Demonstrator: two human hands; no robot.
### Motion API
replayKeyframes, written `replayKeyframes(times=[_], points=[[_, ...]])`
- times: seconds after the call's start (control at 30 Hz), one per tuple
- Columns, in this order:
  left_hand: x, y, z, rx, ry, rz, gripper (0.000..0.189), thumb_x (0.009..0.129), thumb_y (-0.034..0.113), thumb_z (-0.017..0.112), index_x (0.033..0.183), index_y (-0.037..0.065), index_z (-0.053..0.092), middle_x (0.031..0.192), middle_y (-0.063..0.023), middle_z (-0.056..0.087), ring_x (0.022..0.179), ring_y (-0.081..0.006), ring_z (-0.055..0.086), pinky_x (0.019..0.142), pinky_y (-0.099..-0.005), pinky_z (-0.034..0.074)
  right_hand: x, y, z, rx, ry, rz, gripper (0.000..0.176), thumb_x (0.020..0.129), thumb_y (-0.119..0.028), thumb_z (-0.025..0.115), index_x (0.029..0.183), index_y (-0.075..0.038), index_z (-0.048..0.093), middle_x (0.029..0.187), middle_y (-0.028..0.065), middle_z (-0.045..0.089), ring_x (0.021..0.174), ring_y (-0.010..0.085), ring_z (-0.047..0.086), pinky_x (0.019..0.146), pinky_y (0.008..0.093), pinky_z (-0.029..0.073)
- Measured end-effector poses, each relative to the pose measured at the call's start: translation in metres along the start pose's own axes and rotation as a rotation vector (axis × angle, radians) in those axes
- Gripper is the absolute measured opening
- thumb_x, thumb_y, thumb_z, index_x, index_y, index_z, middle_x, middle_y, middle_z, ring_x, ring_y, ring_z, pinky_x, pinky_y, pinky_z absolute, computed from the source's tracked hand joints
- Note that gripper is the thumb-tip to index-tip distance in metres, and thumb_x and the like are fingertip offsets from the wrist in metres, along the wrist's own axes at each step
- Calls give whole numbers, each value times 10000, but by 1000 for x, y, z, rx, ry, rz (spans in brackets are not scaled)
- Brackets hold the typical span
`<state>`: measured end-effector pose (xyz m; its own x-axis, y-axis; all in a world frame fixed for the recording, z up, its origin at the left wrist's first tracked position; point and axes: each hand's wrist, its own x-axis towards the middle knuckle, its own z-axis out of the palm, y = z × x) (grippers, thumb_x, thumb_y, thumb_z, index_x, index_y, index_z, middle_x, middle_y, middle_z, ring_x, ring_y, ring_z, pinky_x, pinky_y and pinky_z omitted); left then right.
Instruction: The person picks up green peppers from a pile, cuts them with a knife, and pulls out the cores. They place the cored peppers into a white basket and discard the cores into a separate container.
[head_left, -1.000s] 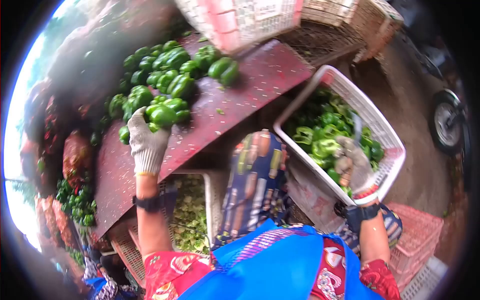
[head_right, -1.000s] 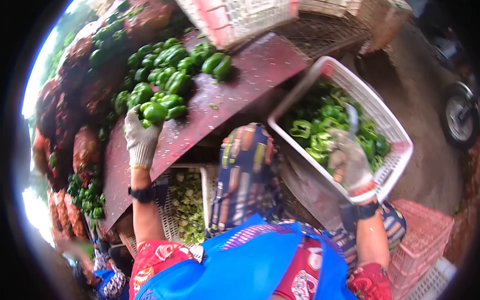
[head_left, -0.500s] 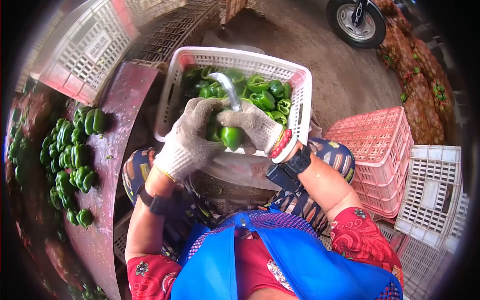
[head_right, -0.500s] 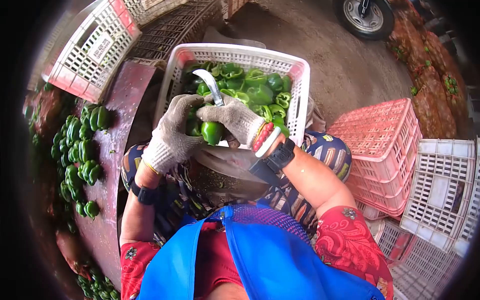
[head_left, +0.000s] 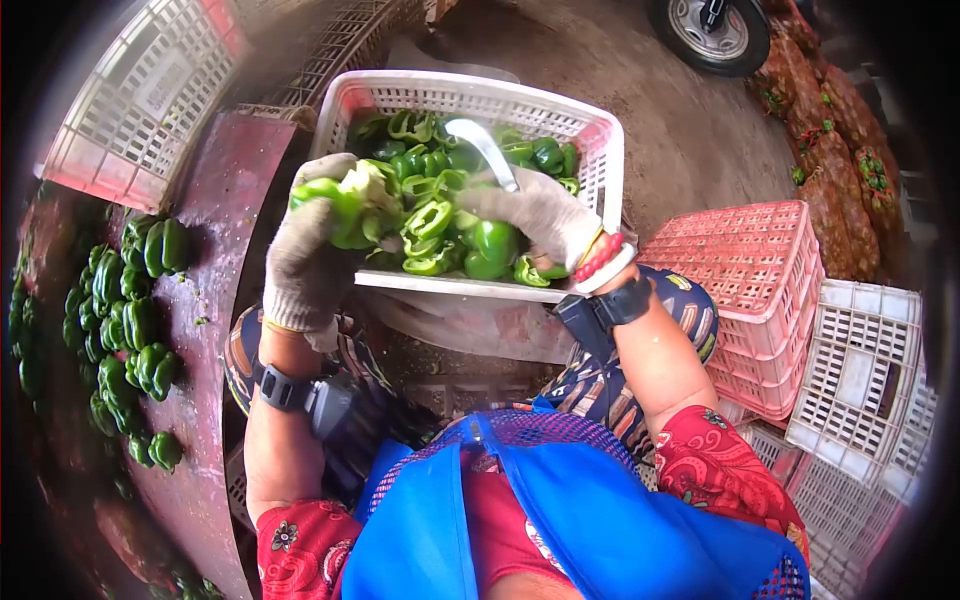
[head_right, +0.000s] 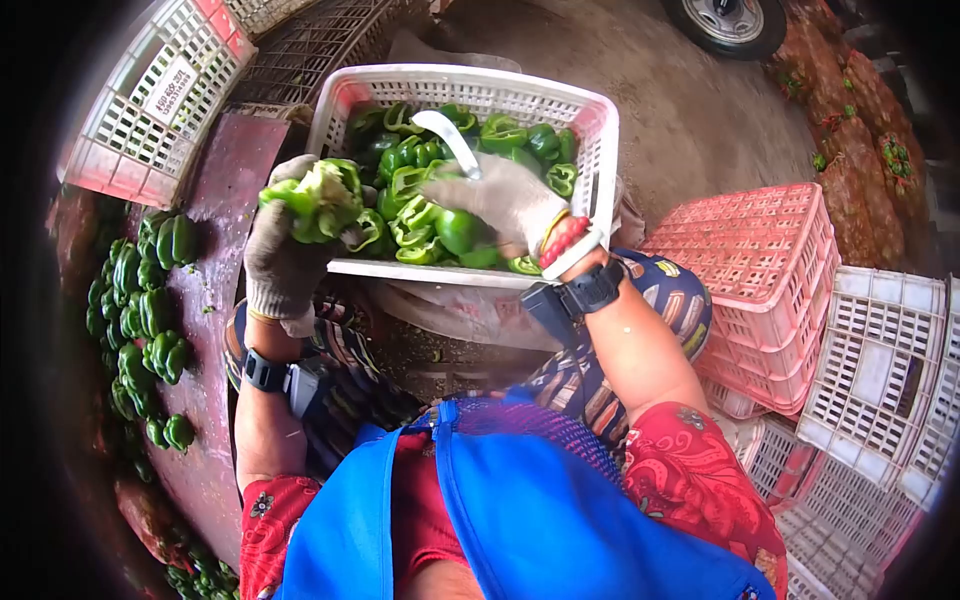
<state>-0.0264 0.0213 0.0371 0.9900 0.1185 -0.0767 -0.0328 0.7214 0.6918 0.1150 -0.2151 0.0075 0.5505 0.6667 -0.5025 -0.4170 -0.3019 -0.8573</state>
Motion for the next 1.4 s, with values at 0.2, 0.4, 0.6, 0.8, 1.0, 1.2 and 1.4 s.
replayKeyframes(times=[0.2, 0.4, 0.6, 0.8, 1.0, 1.2, 1.4], points=[[9, -9, -14, 93, 128, 62, 611, 1040, 539, 575, 1384, 34, 559, 1323, -185, 636, 1230, -373, 631, 1077, -570, 505, -4, -11, 26, -639, 327, -49, 563, 959, -515, 694, 1289, -59, 668, 939, 146, 738, 678, 241, 721, 622, 382, 575], [27, -39, 16, 254, 242, 49, 552, 1006, 133, 611, 1513, 33, 418, 1448, -148, 518, 1289, -221, 554, 1122, -342, 443, -2, -6, 63, 337, 89, -24, 560, 1056, -472, 590, 1385, -19, 579, 635, 56, 618, 305, 147, 470, 284, 272, 362], [24, -38, 11, -55, 121, -254, 444, 1102, 314, 496, 1456, 47, 517, 1317, -87, 641, 1214, -225, 639, 1059, -384, 525, -11, -21, 41, 108, 104, -139, 439, 1028, -356, 682, 1308, -19, 658, 710, 31, 646, 410, 93, 522, 356, 262, 400], [34, -49, 13, 595, 328, -79, 342, 1034, 272, 649, 1280, 36, 631, 1100, -68, 719, 962, -124, 664, 854, -295, 537, -10, -22, 41, -41, 146, -89, 381, 976, -370, 743, 1145, -34, 683, 908, 72, 713, 653, 129, 624, 570, 280, 490], [30, -60, 4, 560, 324, -110, 364, 1008, 297, 690, 1259, 38, 639, 982, -31, 698, 858, -128, 658, 782, -296, 539, 7, -1, 49, -438, 340, -458, 358, 891, -296, 802, 1145, -70, 690, 872, 109, 722, 739, 164, 680, 704, 335, 560], [31, -60, -5, 178, 377, -173, 276, 1022, 220, 650, 1249, 67, 615, 1148, -80, 674, 982, -181, 679, 873, -348, 580, 0, -8, 44, 162, 107, -164, 397, 938, -262, 746, 1284, -86, 660, 775, 38, 669, 439, 97, 543, 312, 263, 407], [40, -57, 4, 469, 459, -64, 355, 986, 209, 701, 1289, 54, 600, 1175, -82, 677, 1027, -172, 683, 864, -327, 583, 16, -1, 46, 197, 211, -276, 319, 957, -223, 721, 1242, -99, 649, 800, 39, 666, 504, 110, 580, 409, 270, 471]])
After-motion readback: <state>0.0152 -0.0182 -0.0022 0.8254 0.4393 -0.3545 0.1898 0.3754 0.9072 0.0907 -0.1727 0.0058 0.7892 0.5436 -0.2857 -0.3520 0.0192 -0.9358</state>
